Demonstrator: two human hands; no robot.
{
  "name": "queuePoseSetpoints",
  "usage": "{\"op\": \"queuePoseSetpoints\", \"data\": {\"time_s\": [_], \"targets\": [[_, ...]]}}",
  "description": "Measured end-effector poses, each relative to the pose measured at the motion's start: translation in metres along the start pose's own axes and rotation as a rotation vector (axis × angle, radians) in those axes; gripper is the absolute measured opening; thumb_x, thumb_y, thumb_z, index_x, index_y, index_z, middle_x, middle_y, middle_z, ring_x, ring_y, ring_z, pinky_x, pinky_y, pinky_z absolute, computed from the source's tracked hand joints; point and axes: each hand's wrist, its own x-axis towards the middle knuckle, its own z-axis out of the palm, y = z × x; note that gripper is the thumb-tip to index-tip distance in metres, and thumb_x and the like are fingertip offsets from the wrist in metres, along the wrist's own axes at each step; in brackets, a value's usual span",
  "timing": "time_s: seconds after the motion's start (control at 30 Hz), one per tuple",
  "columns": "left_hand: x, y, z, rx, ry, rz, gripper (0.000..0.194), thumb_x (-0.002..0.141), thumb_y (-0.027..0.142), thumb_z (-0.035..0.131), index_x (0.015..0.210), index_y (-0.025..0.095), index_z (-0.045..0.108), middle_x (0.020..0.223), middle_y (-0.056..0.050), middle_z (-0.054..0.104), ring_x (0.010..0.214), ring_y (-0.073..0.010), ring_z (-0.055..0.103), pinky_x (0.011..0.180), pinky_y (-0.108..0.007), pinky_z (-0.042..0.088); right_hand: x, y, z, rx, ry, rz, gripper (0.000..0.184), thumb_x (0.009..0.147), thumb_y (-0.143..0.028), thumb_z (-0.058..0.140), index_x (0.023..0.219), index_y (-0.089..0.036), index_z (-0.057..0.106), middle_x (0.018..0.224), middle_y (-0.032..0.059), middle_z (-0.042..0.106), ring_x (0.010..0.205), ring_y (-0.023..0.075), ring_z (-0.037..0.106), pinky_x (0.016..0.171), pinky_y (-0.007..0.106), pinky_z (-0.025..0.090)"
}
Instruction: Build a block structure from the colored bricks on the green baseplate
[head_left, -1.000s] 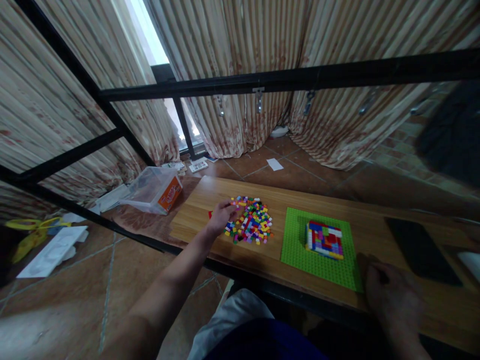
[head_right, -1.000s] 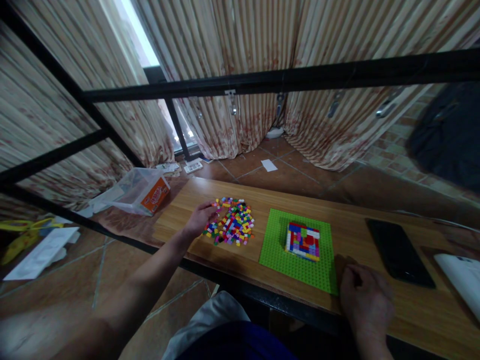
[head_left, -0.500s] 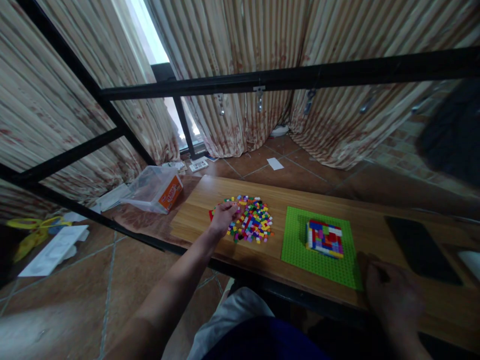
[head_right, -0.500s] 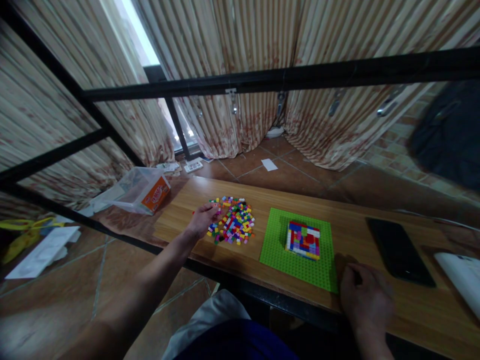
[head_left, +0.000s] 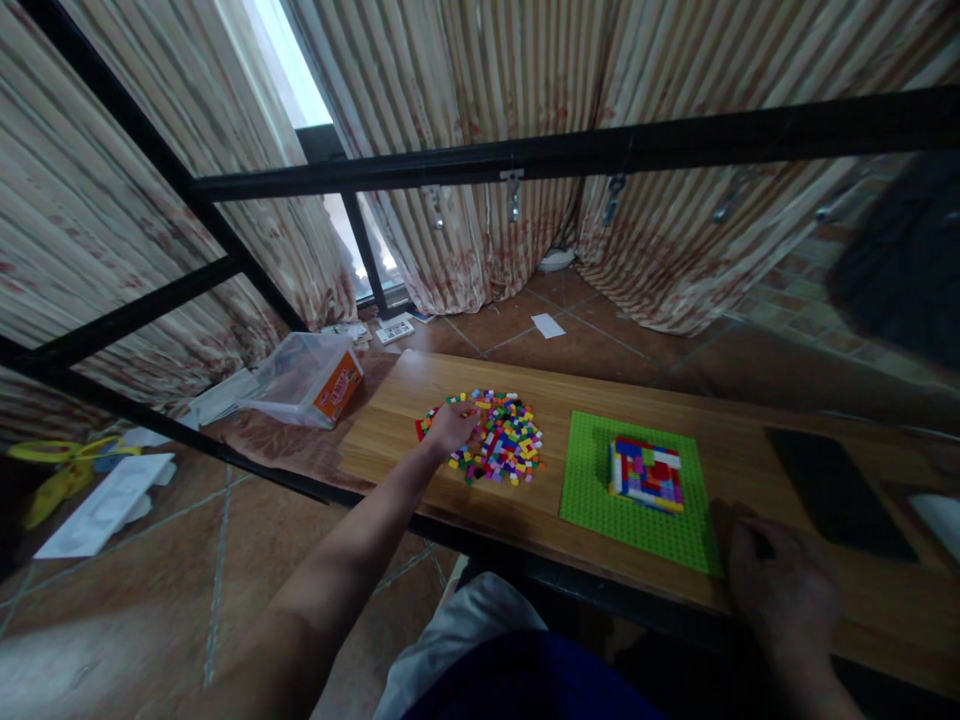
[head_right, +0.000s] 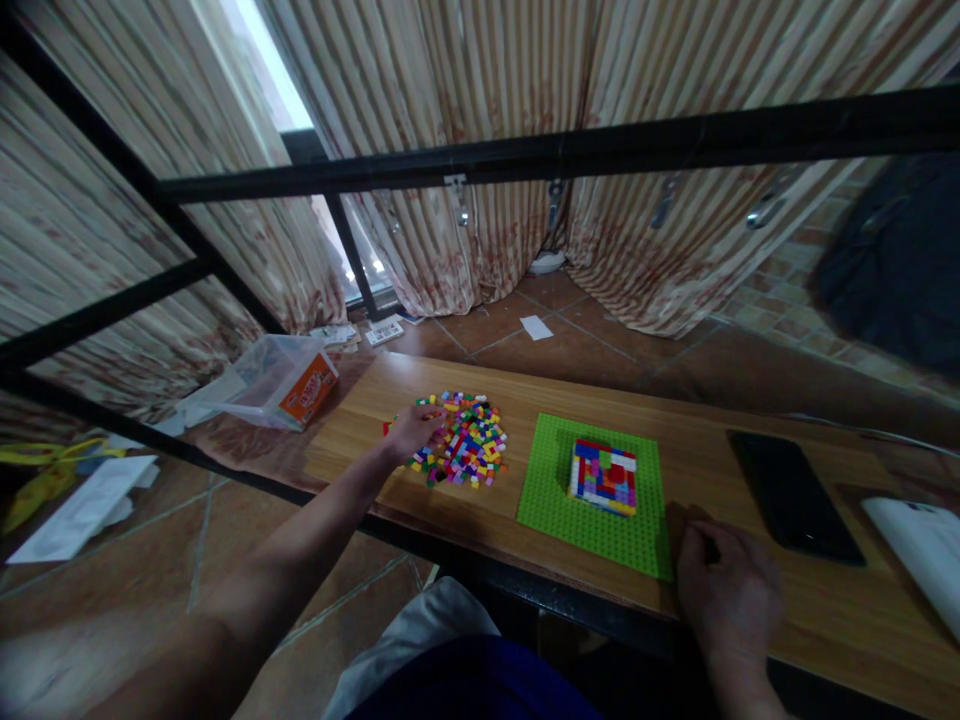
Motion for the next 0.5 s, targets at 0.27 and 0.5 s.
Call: {"op": "queuePoseSetpoints", "data": {"time_s": [0.27, 0.5], "targets": [[0.0024, 0.0043, -0.0043, 0.044, -0.069, 0.037, 0.011, 0.079, 0.006, 0.058, 0.074, 0.015, 0.057, 0.052, 0.006, 0.056, 0.047, -0.0064, 0.051, 0.051, -0.017, 0.042, -0.0014, 0.001, 0.0012, -0.045, -0.019, 0.034, 0.032, 0.088, -0.041, 0.041, 0.084, -0.019, 0.065, 0.092, 0.0135, 0.068, 0.091, 0.0291, 0.062, 0.081, 0.042, 0.049], [-0.0045, 0.0024, -0.0082, 0.003, -0.072, 0.065, 0.013, 0.074, 0.01, 0.067, 0.082, 0.015, 0.059, 0.06, 0.005, 0.061, 0.057, -0.0085, 0.059, 0.059, -0.019, 0.049, -0.0012, -0.0009, 0.0007, -0.054, -0.018, 0.046, 0.033, 0.088, -0.041, 0.042, 0.084, -0.018, 0.066, 0.09, 0.0127, 0.068, 0.091, 0.028, 0.062, 0.082, 0.04, 0.049]]}}
